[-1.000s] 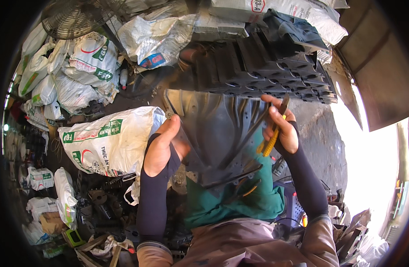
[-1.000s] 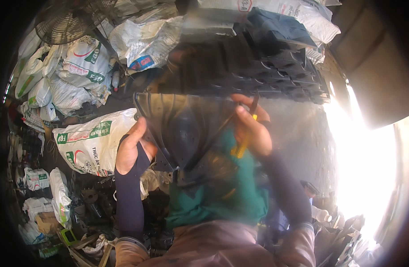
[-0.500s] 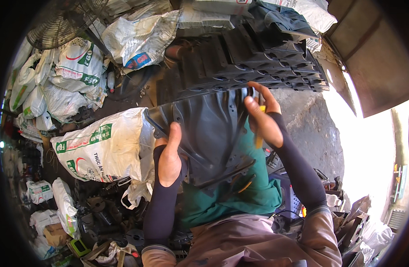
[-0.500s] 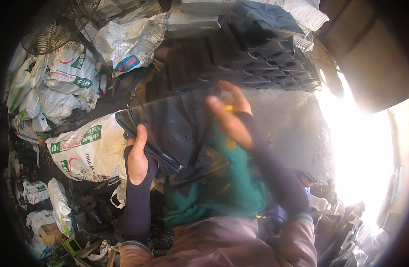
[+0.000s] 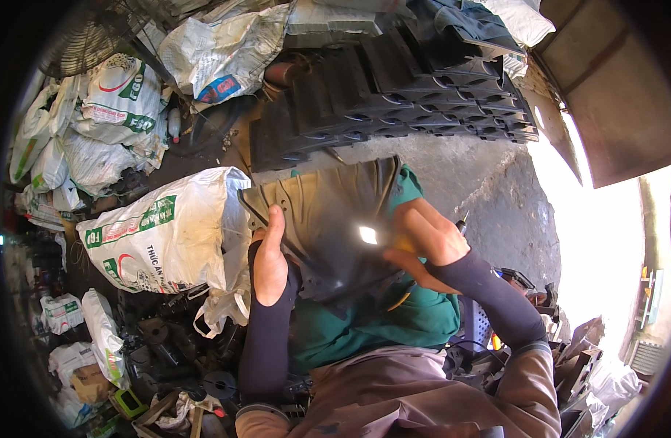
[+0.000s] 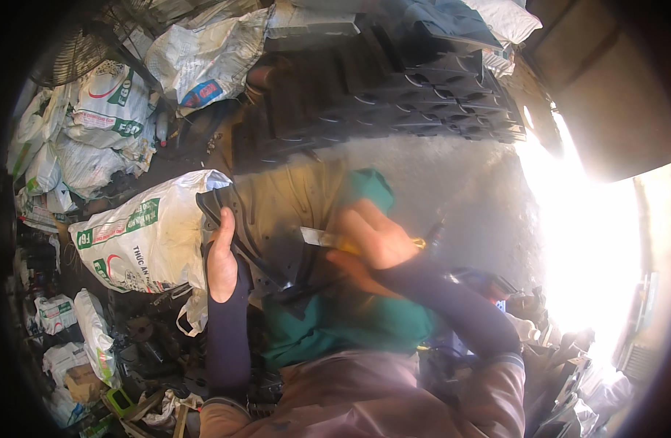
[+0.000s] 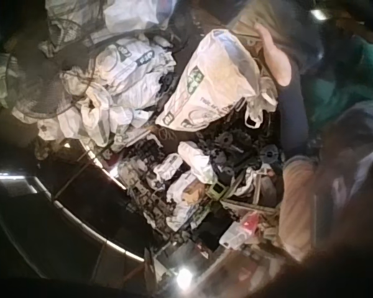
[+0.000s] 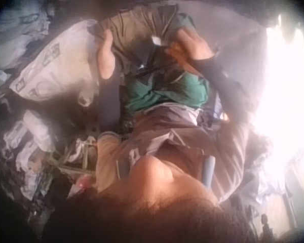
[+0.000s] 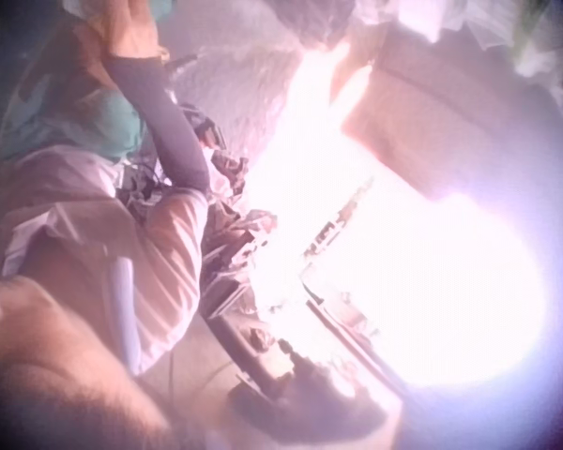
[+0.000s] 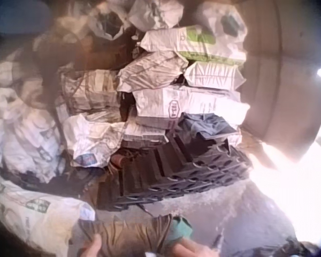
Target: The person uses a cordless drill to make holes in a black plastic part, then wipes the part with a green cloth. The person repeats this process on multiple parts, handling them one at a time.
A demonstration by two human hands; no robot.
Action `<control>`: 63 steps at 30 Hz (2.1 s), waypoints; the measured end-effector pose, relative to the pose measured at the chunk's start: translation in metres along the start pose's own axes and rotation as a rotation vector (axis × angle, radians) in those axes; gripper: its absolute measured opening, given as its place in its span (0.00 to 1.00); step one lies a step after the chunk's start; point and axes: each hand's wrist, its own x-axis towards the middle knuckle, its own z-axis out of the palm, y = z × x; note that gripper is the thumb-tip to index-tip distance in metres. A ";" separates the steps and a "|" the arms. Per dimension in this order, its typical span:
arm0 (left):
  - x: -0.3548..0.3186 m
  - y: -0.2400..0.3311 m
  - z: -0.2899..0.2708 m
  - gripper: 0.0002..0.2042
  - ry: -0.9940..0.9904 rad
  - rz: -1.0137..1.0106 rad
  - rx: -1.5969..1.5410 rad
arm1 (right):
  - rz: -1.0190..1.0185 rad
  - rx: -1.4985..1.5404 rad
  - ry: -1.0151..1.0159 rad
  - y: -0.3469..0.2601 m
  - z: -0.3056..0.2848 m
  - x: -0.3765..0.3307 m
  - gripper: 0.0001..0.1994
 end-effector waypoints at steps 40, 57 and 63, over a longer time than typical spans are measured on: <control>-0.030 -0.004 0.030 0.28 0.380 0.313 0.115 | -0.079 -0.066 0.388 -0.011 0.043 0.012 0.26; -0.036 0.010 0.018 0.26 0.334 0.315 0.328 | -0.300 -0.201 0.368 0.011 0.054 0.012 0.20; -0.037 0.010 0.018 0.32 0.244 0.257 0.263 | -0.246 -0.195 0.346 0.010 0.056 0.007 0.19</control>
